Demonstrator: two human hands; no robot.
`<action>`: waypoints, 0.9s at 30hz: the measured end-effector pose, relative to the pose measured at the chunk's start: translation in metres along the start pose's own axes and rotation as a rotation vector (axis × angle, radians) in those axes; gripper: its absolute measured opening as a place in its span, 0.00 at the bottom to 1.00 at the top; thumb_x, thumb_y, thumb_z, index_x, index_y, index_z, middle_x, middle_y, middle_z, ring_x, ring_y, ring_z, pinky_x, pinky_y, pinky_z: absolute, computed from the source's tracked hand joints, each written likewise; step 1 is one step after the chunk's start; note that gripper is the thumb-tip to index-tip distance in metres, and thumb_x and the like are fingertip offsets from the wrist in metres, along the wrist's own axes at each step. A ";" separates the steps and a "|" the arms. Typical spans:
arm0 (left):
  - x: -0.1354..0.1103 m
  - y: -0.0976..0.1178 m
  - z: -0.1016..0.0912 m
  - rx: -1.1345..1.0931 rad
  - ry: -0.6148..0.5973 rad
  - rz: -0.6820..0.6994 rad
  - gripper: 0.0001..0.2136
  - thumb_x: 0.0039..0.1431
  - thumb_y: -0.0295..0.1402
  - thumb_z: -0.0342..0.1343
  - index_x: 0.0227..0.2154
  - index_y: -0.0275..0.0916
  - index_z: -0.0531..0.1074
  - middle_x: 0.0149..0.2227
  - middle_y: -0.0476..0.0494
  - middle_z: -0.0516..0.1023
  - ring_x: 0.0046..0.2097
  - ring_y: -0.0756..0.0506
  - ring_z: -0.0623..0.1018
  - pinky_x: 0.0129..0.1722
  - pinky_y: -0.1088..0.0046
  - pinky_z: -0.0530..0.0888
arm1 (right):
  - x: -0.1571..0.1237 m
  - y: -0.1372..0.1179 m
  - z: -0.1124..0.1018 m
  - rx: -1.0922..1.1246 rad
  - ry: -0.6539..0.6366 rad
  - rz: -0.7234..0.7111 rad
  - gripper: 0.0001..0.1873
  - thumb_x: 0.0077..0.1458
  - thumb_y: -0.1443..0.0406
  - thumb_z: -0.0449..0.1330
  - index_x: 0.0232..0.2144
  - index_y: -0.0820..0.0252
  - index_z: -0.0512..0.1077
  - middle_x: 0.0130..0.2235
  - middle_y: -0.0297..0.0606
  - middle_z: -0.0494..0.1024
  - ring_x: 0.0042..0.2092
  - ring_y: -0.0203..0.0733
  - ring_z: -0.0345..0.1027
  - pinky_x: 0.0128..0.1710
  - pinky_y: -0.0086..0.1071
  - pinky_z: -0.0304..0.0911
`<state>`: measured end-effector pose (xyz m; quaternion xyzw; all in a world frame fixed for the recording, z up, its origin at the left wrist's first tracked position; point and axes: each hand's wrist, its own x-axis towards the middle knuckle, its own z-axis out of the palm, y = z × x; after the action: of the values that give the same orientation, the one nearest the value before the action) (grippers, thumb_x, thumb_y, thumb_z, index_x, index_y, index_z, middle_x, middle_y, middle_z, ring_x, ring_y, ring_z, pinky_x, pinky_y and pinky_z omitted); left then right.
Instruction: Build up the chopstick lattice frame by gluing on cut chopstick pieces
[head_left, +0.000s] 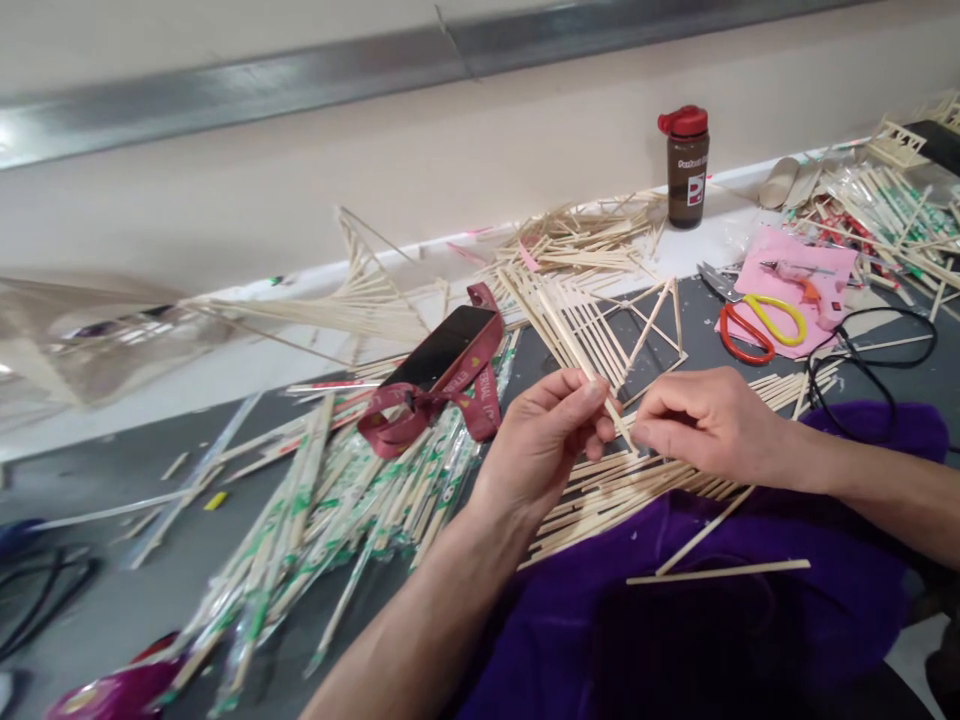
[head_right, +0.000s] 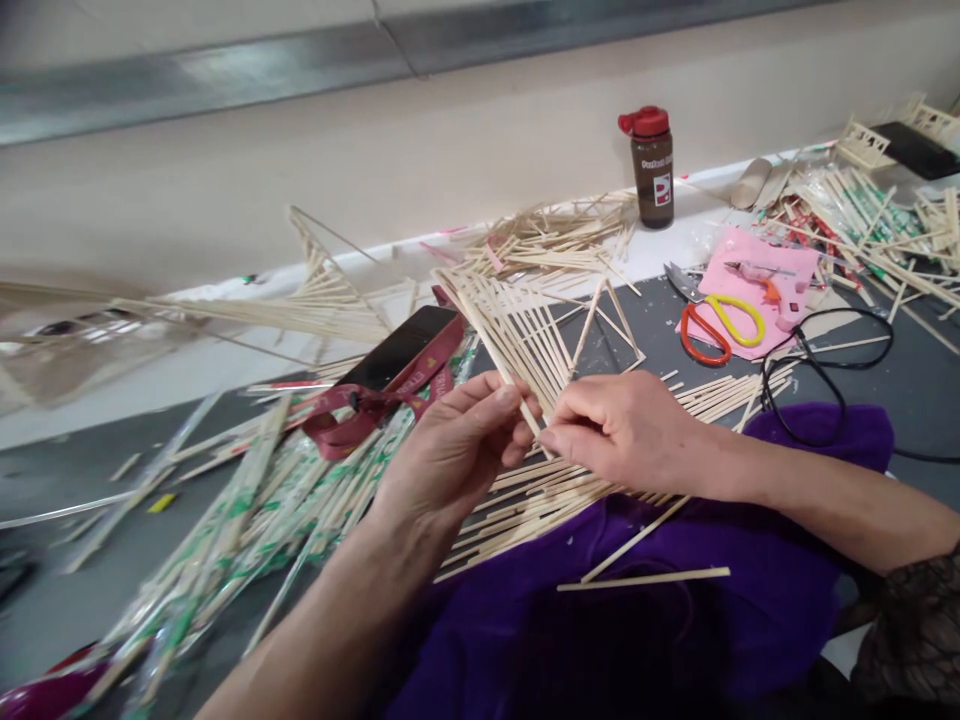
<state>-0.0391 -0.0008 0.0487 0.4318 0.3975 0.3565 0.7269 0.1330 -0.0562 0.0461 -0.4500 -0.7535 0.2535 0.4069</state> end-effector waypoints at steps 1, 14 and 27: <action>0.002 0.001 0.001 0.000 -0.012 0.001 0.17 0.37 0.38 0.72 0.21 0.34 0.71 0.19 0.50 0.74 0.17 0.56 0.68 0.13 0.85 0.63 | 0.001 0.001 -0.003 -0.019 0.030 -0.042 0.09 0.56 0.68 0.57 0.25 0.65 0.71 0.24 0.32 0.72 0.26 0.27 0.63 0.27 0.23 0.56; 0.009 0.015 0.019 -0.114 -0.085 0.021 0.14 0.41 0.37 0.69 0.23 0.34 0.71 0.18 0.53 0.72 0.15 0.58 0.65 0.13 0.85 0.63 | 0.049 -0.007 -0.059 -0.400 0.136 -0.279 0.08 0.57 0.68 0.56 0.28 0.62 0.75 0.29 0.36 0.76 0.31 0.33 0.66 0.31 0.27 0.58; 0.021 0.008 0.034 -0.218 -0.037 -0.021 0.16 0.40 0.38 0.70 0.29 0.32 0.74 0.20 0.52 0.73 0.14 0.57 0.66 0.11 0.85 0.62 | 0.128 0.020 -0.079 -0.082 -0.272 0.199 0.06 0.48 0.69 0.61 0.22 0.65 0.75 0.20 0.31 0.70 0.24 0.29 0.61 0.25 0.26 0.54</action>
<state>-0.0014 0.0089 0.0612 0.3526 0.3473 0.3819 0.7805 0.1756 0.0678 0.1231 -0.5002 -0.7630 0.3202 0.2553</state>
